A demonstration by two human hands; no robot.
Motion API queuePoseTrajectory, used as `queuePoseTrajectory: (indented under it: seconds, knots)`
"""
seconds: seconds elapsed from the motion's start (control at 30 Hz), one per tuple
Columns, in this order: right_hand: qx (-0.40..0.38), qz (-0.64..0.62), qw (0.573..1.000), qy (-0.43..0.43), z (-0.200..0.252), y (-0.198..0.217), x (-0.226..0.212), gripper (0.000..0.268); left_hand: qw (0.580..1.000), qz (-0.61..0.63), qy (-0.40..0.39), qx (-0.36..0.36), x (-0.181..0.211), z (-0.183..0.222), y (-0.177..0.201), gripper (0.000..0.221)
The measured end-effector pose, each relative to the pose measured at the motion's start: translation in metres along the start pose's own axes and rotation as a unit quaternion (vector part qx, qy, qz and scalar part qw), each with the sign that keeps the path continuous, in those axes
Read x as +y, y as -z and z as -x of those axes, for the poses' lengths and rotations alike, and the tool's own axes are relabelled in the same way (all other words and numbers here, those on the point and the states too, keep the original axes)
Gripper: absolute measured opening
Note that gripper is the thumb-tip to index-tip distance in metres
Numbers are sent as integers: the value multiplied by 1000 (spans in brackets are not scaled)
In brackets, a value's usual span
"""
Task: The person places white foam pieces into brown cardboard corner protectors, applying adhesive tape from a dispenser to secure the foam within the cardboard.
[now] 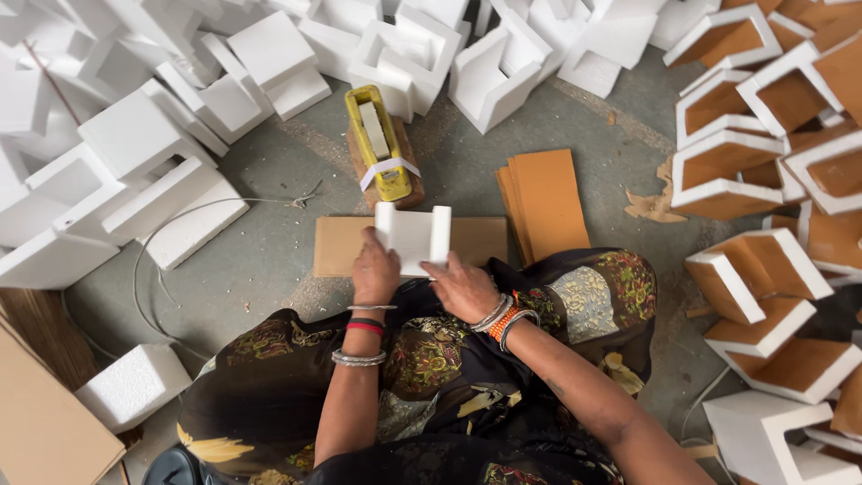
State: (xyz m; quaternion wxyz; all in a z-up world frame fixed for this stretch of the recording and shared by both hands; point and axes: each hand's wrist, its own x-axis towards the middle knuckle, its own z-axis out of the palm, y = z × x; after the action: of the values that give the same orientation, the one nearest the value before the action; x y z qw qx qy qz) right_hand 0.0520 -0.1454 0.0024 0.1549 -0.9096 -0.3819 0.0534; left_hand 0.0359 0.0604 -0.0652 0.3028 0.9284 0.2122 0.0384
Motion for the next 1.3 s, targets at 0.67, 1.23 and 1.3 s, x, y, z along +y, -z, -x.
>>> queuePoseTrajectory:
  seconds: [0.67, 1.23, 1.3]
  knots:
    - [-6, -109, 929, -354, -37, -91, 180, 71, 994, 83, 25, 65, 5, 0, 0, 71]
    - [22, -169, 974, -149, -28, 9, 23, 103, 991, 121, 49, 7, 27, 35, 52, 87]
    - [31, -181, 972, -144, -16, 34, 12, 104, 991, 123, 44, -10, 39, 41, 69, 96]
